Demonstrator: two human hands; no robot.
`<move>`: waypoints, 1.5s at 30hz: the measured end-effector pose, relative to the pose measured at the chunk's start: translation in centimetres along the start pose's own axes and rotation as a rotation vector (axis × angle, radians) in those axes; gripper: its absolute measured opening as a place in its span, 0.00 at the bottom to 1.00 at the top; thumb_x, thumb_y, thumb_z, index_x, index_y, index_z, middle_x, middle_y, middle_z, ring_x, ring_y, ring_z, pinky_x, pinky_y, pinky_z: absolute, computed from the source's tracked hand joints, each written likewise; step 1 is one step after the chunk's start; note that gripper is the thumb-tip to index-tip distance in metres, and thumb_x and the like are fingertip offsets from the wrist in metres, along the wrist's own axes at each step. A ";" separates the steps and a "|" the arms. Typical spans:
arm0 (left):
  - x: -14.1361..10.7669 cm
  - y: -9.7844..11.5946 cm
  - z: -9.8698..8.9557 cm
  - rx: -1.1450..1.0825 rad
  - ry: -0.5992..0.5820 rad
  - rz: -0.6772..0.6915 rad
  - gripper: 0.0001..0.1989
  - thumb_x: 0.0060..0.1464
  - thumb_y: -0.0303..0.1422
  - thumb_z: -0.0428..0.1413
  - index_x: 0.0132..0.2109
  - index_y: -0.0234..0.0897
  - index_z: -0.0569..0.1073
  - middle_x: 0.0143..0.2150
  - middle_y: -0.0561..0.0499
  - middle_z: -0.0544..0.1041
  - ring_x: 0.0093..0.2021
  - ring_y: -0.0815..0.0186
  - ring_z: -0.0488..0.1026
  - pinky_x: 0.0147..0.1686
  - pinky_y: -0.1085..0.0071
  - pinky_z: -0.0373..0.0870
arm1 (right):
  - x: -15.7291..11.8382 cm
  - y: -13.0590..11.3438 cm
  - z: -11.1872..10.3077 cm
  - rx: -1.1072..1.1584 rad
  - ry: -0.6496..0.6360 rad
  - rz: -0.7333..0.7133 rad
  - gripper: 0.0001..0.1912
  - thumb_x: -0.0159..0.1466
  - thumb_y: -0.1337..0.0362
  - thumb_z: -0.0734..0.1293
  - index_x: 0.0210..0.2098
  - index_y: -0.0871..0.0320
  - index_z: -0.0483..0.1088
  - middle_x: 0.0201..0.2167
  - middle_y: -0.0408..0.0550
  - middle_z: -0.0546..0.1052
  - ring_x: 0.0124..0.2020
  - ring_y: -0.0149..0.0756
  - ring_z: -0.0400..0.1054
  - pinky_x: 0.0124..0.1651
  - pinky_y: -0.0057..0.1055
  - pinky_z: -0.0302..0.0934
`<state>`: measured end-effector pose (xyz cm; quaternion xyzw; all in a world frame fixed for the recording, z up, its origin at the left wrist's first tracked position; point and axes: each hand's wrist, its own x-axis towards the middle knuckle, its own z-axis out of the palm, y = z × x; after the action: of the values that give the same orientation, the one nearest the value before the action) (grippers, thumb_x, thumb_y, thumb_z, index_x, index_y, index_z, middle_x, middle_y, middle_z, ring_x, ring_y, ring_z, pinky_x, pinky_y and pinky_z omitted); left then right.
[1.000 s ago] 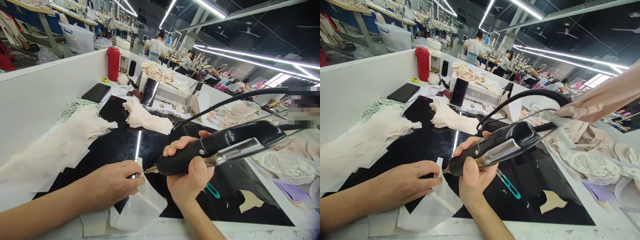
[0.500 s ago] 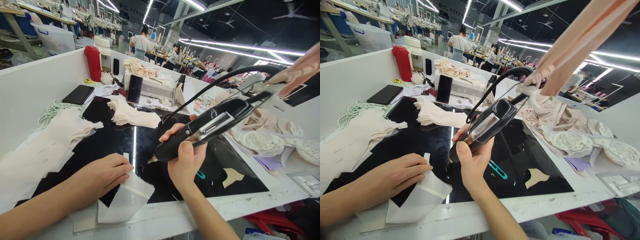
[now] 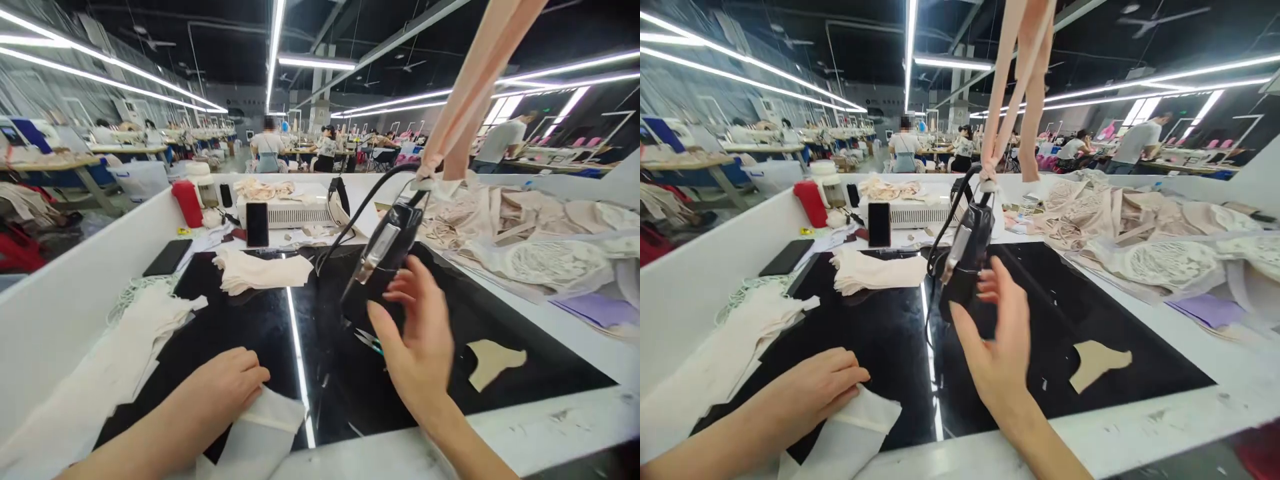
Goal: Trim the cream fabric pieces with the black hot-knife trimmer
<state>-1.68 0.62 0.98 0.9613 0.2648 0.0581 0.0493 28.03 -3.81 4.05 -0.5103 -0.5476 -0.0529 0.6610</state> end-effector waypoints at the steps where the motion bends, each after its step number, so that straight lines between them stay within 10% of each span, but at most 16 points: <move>1: 0.1 0.1 -0.4 -0.032 -0.037 -0.024 0.12 0.63 0.19 0.57 0.46 0.41 0.78 0.39 0.52 0.77 0.39 0.64 0.77 0.41 0.70 0.70 | -0.7 0.2 -0.3 0.038 0.104 -0.045 0.31 0.63 0.64 0.76 0.65 0.49 0.68 0.48 0.48 0.76 0.45 0.40 0.71 0.51 0.41 0.68; 3: 0.3 0.4 -1.2 -0.093 -0.122 -0.061 0.12 0.60 0.19 0.60 0.43 0.42 0.79 0.38 0.54 0.78 0.40 0.65 0.78 0.39 0.72 0.70 | -2.1 0.3 -0.6 0.130 0.111 -0.111 0.16 0.63 0.70 0.74 0.49 0.51 0.76 0.37 0.43 0.77 0.37 0.34 0.72 0.42 0.31 0.69; 8: 0.9 1.1 -2.8 -0.054 -0.223 0.000 0.11 0.56 0.19 0.64 0.34 0.40 0.77 0.37 0.56 0.78 0.37 0.67 0.78 0.33 0.73 0.68 | -4.8 -0.4 1.9 0.290 -0.415 0.050 0.07 0.69 0.63 0.68 0.44 0.51 0.78 0.31 0.44 0.81 0.28 0.35 0.76 0.31 0.28 0.72; 14: 1.7 3.0 -4.9 0.088 0.113 0.265 0.14 0.61 0.18 0.59 0.31 0.40 0.69 0.33 0.55 0.75 0.32 0.68 0.72 0.29 0.71 0.67 | -5.9 -0.5 6.9 0.729 -0.778 0.670 0.22 0.67 0.42 0.69 0.41 0.56 0.80 0.30 0.46 0.81 0.31 0.35 0.76 0.30 0.28 0.71; 22: 0.8 2.8 -10.1 -0.097 0.323 0.367 0.16 0.77 0.29 0.44 0.47 0.41 0.76 0.41 0.50 0.81 0.42 0.67 0.75 0.46 0.74 0.72 | -7.2 -2.8 10.2 1.075 -1.228 0.965 0.47 0.53 0.18 0.59 0.20 0.60 0.70 0.17 0.46 0.70 0.22 0.32 0.68 0.30 0.29 0.61; 28: 0.2 -2.7 -5.1 -0.685 0.512 -0.325 0.09 0.67 0.44 0.59 0.43 0.45 0.79 0.43 0.51 0.79 0.43 0.62 0.77 0.45 0.70 0.74 | -4.3 -3.0 10.5 0.846 -1.059 0.954 0.37 0.51 0.26 0.71 0.30 0.54 0.62 0.16 0.32 0.61 0.17 0.24 0.54 0.25 0.26 0.50; 31: 0.1 -4.1 -1.7 -1.124 0.365 -0.621 0.29 0.53 0.60 0.65 0.49 0.43 0.79 0.43 0.48 0.79 0.45 0.57 0.76 0.45 0.64 0.75 | -2.5 -2.6 11.0 0.741 -0.989 0.844 0.34 0.54 0.31 0.73 0.30 0.55 0.62 0.22 0.35 0.63 0.23 0.24 0.53 0.27 0.25 0.48; 36: 0.4 -2.8 0.2 -1.498 0.138 -0.480 0.41 0.49 0.67 0.64 0.56 0.37 0.79 0.44 0.43 0.81 0.49 0.51 0.78 0.55 0.56 0.72 | -1.1 -1.8 12.6 0.600 -1.001 0.661 0.30 0.56 0.36 0.74 0.29 0.58 0.67 0.26 0.39 0.65 0.28 0.28 0.55 0.31 0.28 0.49; 45: 4.3 -4.0 -2.0 -1.444 0.406 -0.761 0.35 0.42 0.64 0.69 0.40 0.35 0.80 0.27 0.53 0.74 0.30 0.64 0.72 0.29 0.72 0.70 | 0.1 -0.4 14.7 0.509 -1.028 0.569 0.23 0.62 0.41 0.67 0.37 0.56 0.71 0.22 0.37 0.64 0.25 0.29 0.54 0.30 0.30 0.48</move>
<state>-0.27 6.41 2.84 0.5099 0.4723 0.3644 0.6198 17.92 6.84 2.63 -0.4233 -0.6331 0.5078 0.4028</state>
